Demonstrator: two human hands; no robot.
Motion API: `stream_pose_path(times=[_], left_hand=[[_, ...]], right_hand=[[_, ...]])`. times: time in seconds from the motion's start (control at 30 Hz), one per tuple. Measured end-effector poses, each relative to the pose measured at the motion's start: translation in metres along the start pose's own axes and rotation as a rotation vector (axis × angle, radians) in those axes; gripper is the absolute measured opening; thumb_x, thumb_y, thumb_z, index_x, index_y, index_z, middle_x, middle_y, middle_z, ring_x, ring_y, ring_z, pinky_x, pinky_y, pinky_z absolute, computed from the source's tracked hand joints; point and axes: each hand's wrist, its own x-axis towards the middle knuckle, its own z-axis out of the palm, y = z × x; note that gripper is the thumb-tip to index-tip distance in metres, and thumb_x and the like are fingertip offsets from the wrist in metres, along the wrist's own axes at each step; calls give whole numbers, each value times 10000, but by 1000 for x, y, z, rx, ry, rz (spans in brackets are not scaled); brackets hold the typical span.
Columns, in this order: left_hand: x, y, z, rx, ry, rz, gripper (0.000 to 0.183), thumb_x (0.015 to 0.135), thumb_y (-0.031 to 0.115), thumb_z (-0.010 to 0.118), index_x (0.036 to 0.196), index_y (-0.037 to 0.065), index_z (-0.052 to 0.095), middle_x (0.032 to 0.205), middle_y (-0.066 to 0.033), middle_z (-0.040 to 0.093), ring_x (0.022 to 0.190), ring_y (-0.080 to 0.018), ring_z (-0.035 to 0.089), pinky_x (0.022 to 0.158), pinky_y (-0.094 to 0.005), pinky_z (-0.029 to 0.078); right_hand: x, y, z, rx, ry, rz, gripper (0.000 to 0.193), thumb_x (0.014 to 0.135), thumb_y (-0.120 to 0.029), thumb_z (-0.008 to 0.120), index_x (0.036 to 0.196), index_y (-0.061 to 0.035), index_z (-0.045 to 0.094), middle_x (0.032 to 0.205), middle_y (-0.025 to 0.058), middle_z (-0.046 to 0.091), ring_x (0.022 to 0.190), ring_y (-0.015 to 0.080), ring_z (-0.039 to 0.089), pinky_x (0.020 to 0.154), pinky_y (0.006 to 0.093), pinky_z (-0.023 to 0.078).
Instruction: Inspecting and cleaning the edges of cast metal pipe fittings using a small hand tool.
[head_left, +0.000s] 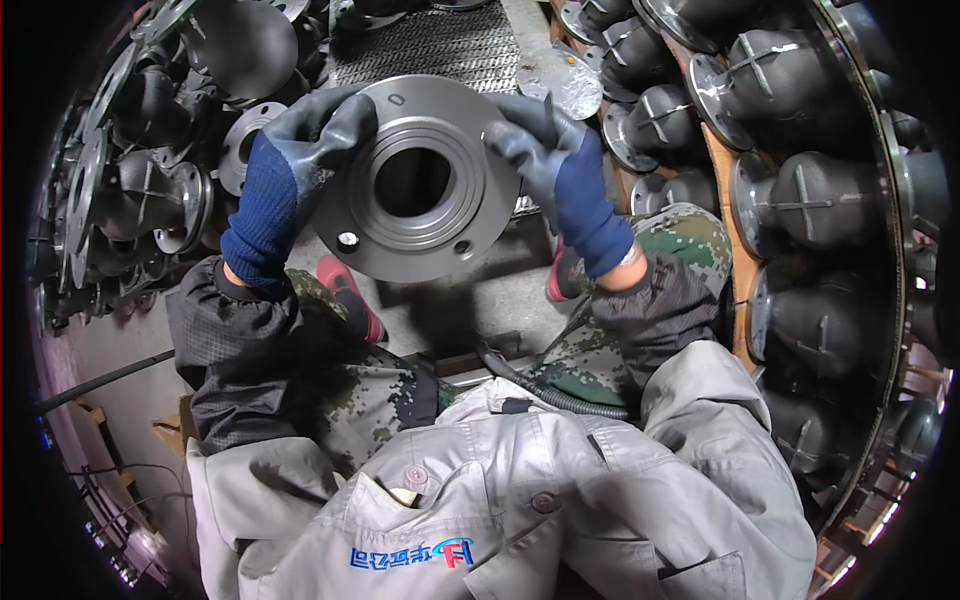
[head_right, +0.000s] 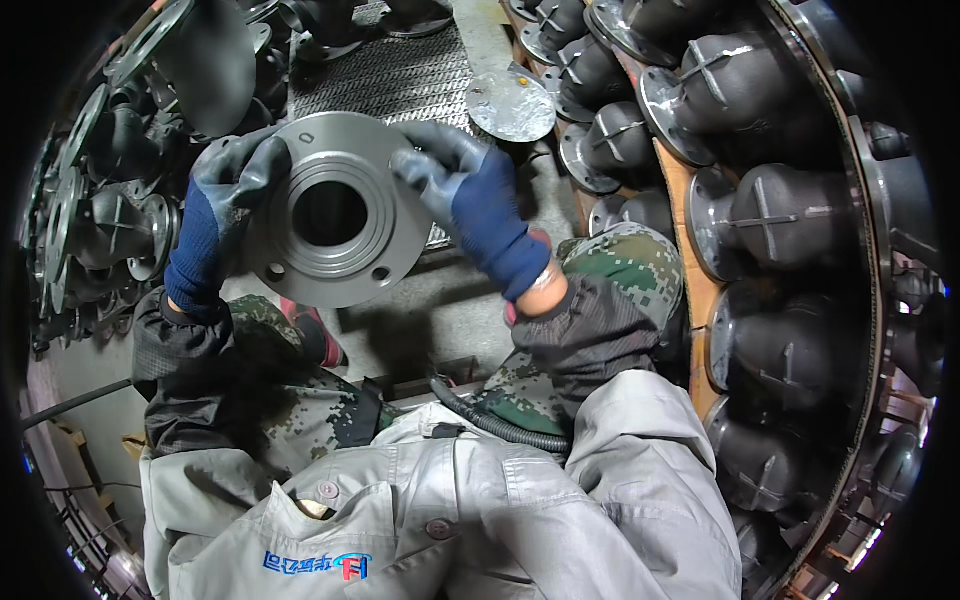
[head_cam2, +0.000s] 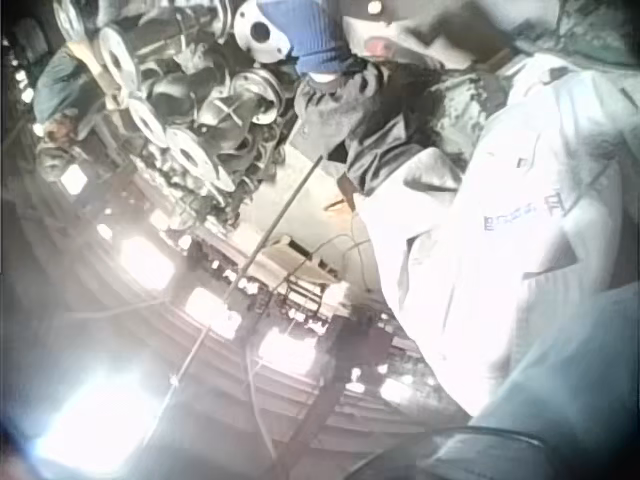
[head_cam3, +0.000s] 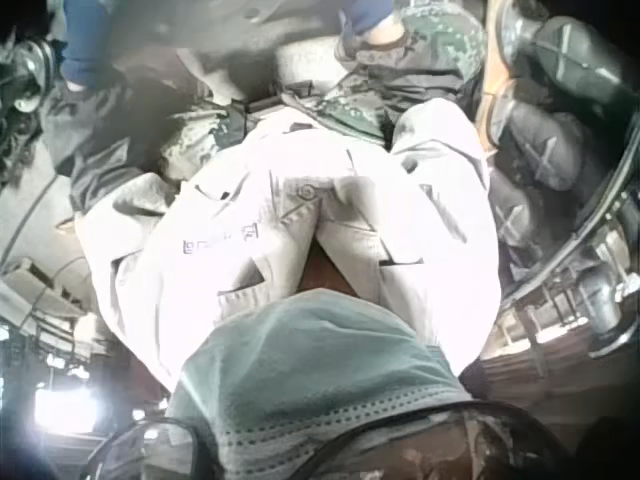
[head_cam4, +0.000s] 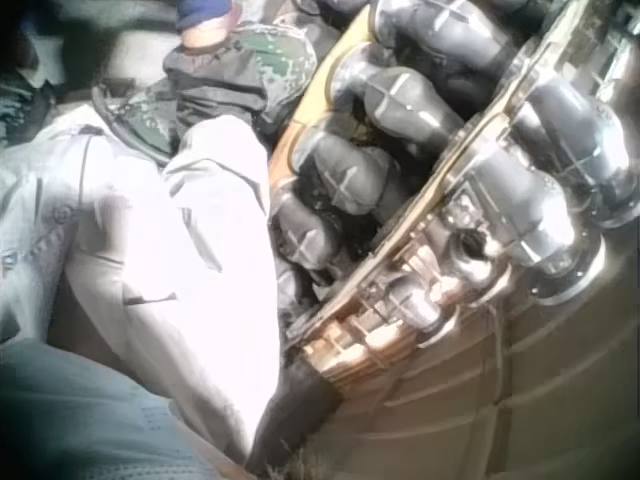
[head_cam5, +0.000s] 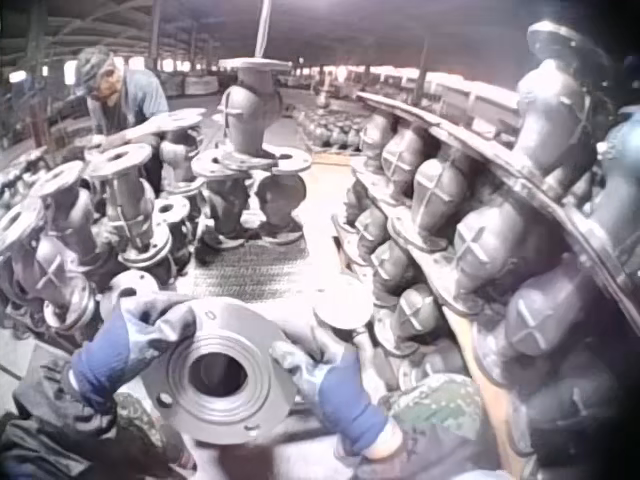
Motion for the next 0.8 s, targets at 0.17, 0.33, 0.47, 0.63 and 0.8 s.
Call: stream_pose_path(times=[0.17,0.33,0.47,0.63,0.8], left_hand=[[-2,18,18,-120,11,-67,430,904,298,574,1179,-32,581,969,-89,637,870,-116,571,762,-242,464],[-7,53,29,-439,-13,-559,387,808,263,687,1034,-47,636,796,-16,632,683,-48,545,630,-193,457],[-1,60,23,-465,-17,-559,439,845,233,647,1166,-55,562,894,-71,653,766,-89,591,699,-218,485],[-3,53,33,-443,-10,-397,501,819,206,649,1226,-60,527,1053,-155,632,943,-169,605,841,-293,484],[-17,44,36,-356,130,-240,607,806,340,686,1235,-54,516,1060,-183,623,943,-227,628,836,-328,513]], right_hand=[[24,40,-35,-83,-13,-94,347,877,-298,615,1041,9,628,847,51,655,772,116,602,737,256,496],[7,26,-24,-119,41,325,332,947,-264,520,1048,43,596,841,39,631,731,75,553,663,233,464],[21,25,-23,126,19,392,307,936,-254,545,1033,30,611,875,43,642,748,74,582,668,225,490],[27,45,-21,35,-109,-13,326,924,-269,564,1036,31,623,890,33,642,778,74,577,695,227,482],[19,20,-21,-176,-201,264,258,902,-23,507,1152,-1,567,981,139,636,826,226,635,743,264,511]])
